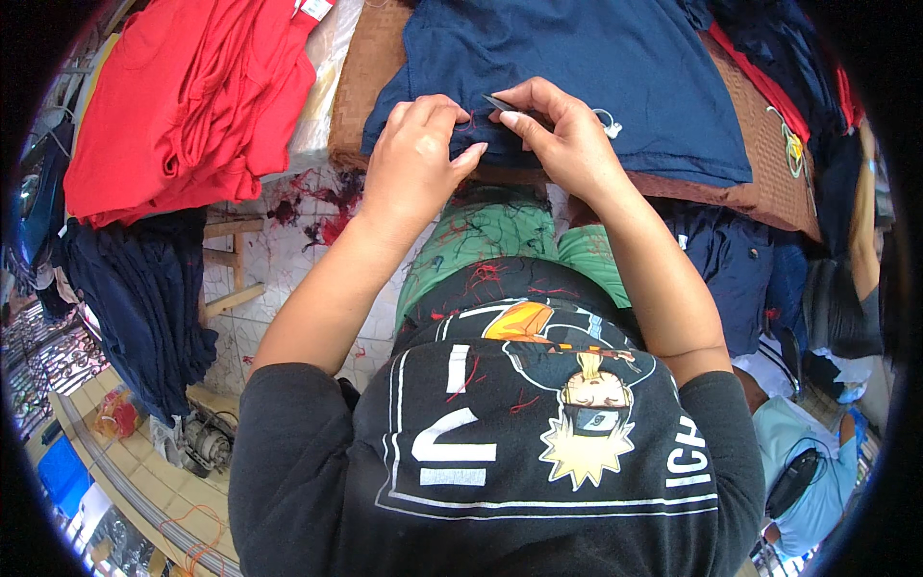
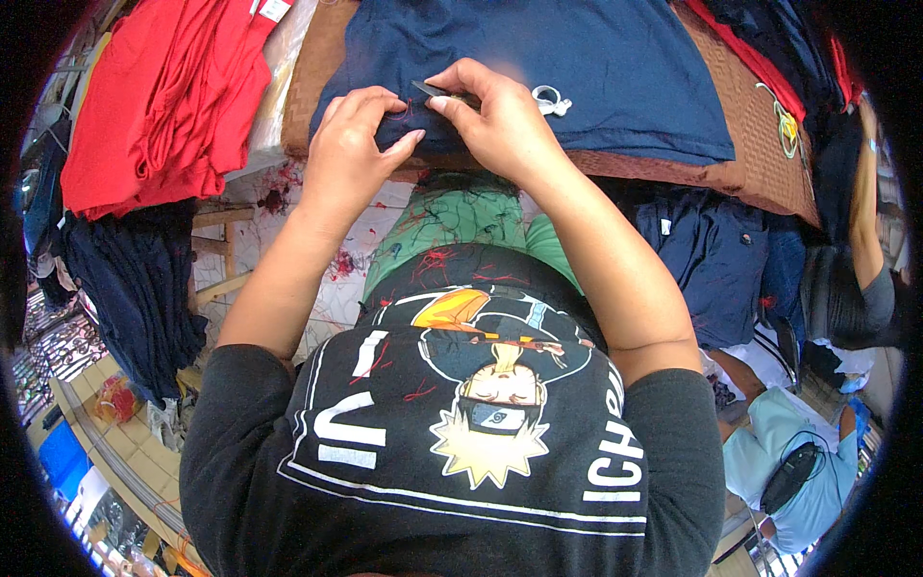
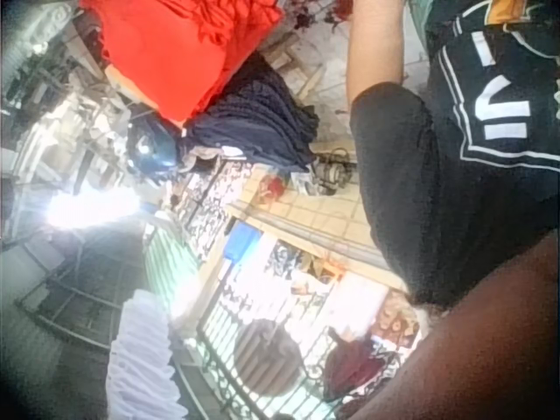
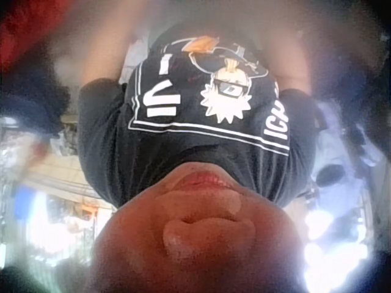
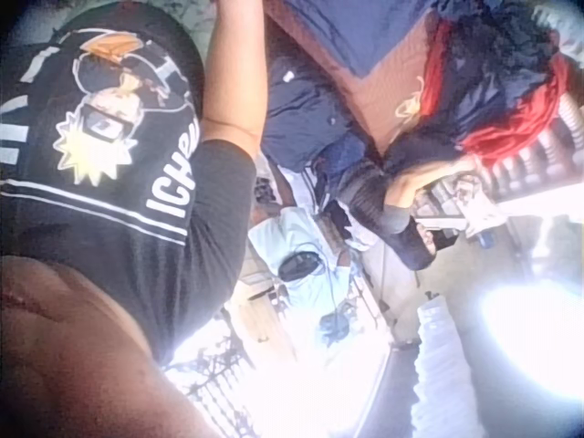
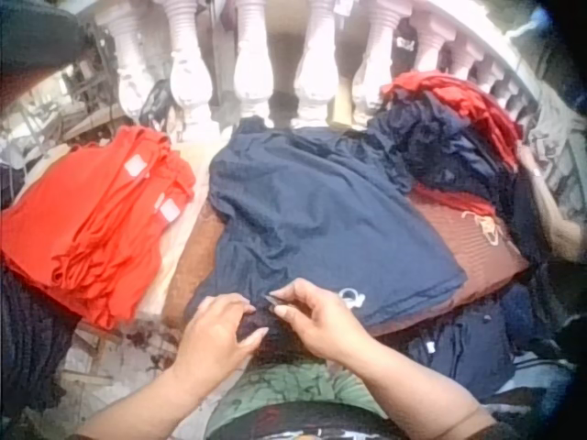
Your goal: The person uses small shears to cut and remove loose threads from the inner collar labels and seams of dark blue shirts, one by one.
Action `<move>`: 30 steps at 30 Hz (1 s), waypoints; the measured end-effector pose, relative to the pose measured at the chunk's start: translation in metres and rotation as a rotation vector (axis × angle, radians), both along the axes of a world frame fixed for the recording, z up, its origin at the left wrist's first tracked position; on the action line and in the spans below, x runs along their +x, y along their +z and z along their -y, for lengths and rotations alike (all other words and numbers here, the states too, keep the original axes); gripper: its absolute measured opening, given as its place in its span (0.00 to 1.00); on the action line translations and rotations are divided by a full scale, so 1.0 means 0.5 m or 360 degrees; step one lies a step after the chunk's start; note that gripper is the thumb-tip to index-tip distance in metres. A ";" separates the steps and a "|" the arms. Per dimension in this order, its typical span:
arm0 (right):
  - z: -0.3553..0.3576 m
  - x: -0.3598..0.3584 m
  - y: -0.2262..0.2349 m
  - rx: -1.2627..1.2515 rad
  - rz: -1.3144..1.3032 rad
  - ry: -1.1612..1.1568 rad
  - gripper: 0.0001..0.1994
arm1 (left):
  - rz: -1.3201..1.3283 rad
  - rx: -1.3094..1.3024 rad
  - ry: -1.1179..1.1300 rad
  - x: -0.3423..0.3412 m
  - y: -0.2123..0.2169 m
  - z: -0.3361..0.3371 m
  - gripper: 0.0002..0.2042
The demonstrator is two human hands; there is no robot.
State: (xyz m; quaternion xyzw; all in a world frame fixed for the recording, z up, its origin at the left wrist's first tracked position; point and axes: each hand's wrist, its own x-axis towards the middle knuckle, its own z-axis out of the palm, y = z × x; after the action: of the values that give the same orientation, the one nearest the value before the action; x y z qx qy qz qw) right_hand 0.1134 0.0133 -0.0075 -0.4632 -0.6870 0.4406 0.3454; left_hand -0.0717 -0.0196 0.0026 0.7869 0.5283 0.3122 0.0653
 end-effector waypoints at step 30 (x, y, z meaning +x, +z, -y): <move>0.010 -0.014 0.024 0.0559 0.0430 0.0075 0.09 | 0.1177 -0.1005 -0.0173 -0.057 -0.017 -0.062 0.09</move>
State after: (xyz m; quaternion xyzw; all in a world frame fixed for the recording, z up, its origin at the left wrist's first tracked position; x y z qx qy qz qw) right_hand 0.1066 0.0081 0.0047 -0.4346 -0.8038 0.2562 0.3153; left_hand -0.1004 0.0116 -0.0058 0.5914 0.4968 0.3914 0.5003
